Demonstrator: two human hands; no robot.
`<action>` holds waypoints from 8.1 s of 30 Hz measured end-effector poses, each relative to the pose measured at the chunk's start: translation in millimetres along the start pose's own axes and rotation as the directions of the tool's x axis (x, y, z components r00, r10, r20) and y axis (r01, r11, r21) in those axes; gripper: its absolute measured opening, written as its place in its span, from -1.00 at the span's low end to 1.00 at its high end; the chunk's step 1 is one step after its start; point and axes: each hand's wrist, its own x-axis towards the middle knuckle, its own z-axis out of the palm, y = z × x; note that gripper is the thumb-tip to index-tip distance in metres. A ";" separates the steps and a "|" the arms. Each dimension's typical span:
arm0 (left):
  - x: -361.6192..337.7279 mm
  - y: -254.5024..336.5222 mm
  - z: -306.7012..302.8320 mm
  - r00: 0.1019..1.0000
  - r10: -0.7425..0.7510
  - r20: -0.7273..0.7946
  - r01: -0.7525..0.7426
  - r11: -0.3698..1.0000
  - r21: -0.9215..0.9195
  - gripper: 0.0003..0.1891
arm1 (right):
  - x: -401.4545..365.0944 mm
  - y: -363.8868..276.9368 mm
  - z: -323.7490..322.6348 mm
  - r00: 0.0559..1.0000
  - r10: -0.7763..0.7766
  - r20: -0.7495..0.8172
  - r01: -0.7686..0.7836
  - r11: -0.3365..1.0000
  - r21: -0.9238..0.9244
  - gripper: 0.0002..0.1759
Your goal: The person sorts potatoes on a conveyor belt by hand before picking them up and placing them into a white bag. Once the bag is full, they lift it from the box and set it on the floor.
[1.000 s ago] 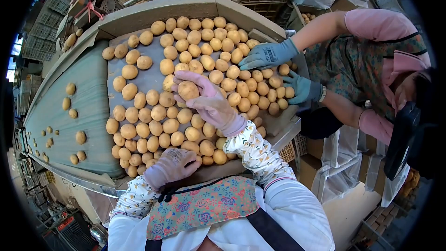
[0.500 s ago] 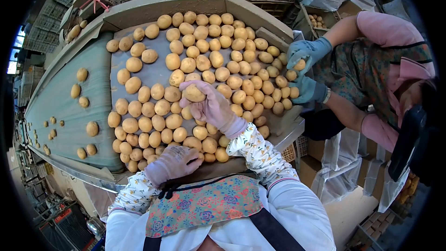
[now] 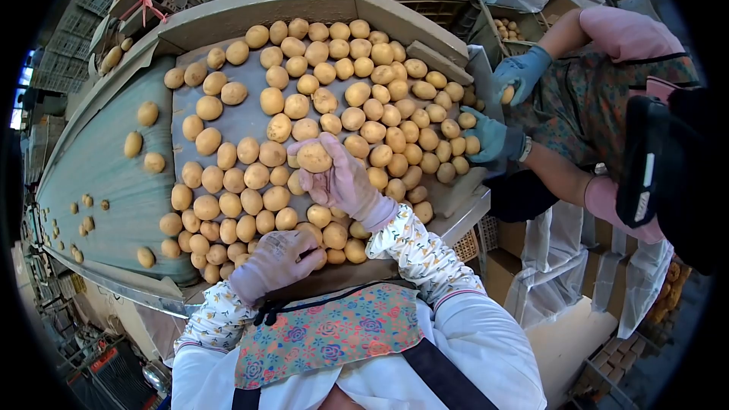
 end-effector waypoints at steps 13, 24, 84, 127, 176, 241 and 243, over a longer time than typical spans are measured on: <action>5.6 7.2 -12.3 0.947 -0.312 0.080 0.269 0.633 -0.726 -0.62 | -15.9 4.3 25.6 0.996 -0.085 0.031 0.090 0.882 -0.462 -0.51; 12.1 0.3 -25.0 0.803 -0.579 0.143 0.077 -0.137 -0.988 -0.49 | 0.2 30.4 -36.4 0.897 -0.237 0.373 0.289 -0.323 -0.901 -0.16; 3.2 -3.1 -20.9 0.930 -0.360 -0.074 -0.015 0.163 -0.987 -0.56 | -41.0 19.1 21.9 0.968 -0.231 0.101 0.246 0.771 -0.588 -0.31; -5.2 -7.6 -27.4 0.954 -0.298 -0.004 0.105 0.350 -0.931 -0.36 | -19.8 9.8 42.4 0.958 -0.246 0.144 0.284 0.771 -0.571 -0.47; 21.0 -91.8 -161.2 0.547 -0.742 -0.388 0.821 0.384 0.422 -0.40 | 9.8 41.4 32.3 0.892 -0.170 0.419 0.317 -0.426 -0.847 -0.20; -17.7 -7.6 -96.3 0.867 -0.484 -0.120 0.031 0.294 -0.955 -0.64 | 39.0 -15.2 92.1 0.862 -0.176 0.476 0.507 0.287 -0.813 -0.53; -20.5 -9.7 -94.7 0.881 -0.422 -0.213 -0.054 0.357 -0.932 -0.56 | 36.5 -14.1 99.9 0.847 -0.261 0.463 0.507 0.132 -0.852 -0.51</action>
